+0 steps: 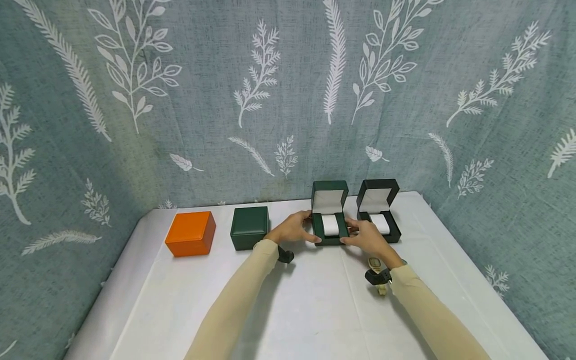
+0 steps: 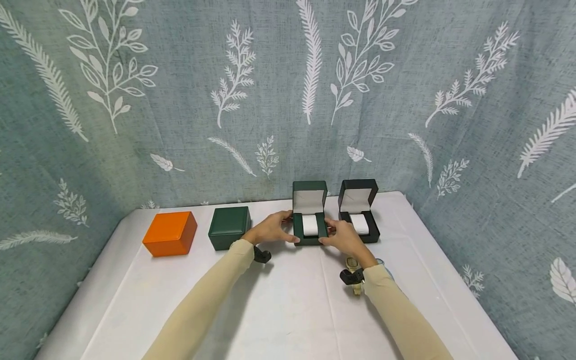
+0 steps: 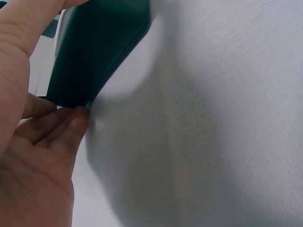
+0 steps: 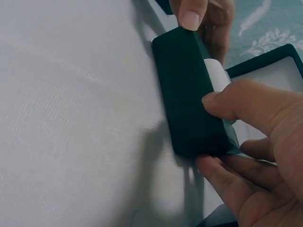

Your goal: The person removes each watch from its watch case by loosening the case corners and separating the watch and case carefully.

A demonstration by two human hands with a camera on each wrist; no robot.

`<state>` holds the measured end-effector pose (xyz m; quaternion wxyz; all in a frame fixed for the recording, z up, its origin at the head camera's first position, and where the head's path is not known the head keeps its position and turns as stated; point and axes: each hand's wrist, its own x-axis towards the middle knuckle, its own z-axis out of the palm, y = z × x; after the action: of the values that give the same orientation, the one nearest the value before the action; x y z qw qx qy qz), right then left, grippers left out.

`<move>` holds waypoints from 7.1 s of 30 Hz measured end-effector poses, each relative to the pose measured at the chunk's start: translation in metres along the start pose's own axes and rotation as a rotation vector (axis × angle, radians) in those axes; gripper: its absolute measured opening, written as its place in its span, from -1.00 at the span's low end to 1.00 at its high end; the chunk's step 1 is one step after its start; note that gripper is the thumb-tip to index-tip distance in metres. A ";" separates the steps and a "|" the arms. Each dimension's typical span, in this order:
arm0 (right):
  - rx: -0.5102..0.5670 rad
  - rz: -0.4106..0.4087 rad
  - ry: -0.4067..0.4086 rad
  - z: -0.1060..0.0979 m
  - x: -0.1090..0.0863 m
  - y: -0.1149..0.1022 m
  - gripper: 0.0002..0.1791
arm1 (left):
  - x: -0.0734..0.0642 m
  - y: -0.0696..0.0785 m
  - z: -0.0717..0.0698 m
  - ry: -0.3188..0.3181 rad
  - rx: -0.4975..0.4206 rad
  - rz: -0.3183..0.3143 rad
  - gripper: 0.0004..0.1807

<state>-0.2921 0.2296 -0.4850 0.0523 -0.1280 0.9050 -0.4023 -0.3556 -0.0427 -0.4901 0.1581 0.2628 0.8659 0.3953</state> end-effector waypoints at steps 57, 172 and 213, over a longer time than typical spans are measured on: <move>0.098 -0.335 0.071 0.034 -0.090 -0.016 -0.54 | -0.159 0.009 0.026 -0.035 -0.030 0.235 -0.66; 0.267 -0.131 0.064 0.170 0.054 -0.110 -0.39 | -0.149 -0.071 -0.162 -0.042 -0.120 -0.240 0.26; 0.238 -0.154 0.090 0.177 0.055 -0.112 -0.44 | -0.151 -0.072 -0.166 -0.062 -0.194 -0.214 0.19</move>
<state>-0.2883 0.0160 -0.5203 -0.0043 -0.1717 0.8400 -0.5147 -0.3369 -0.2692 -0.4300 0.2505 0.1644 0.8415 0.4495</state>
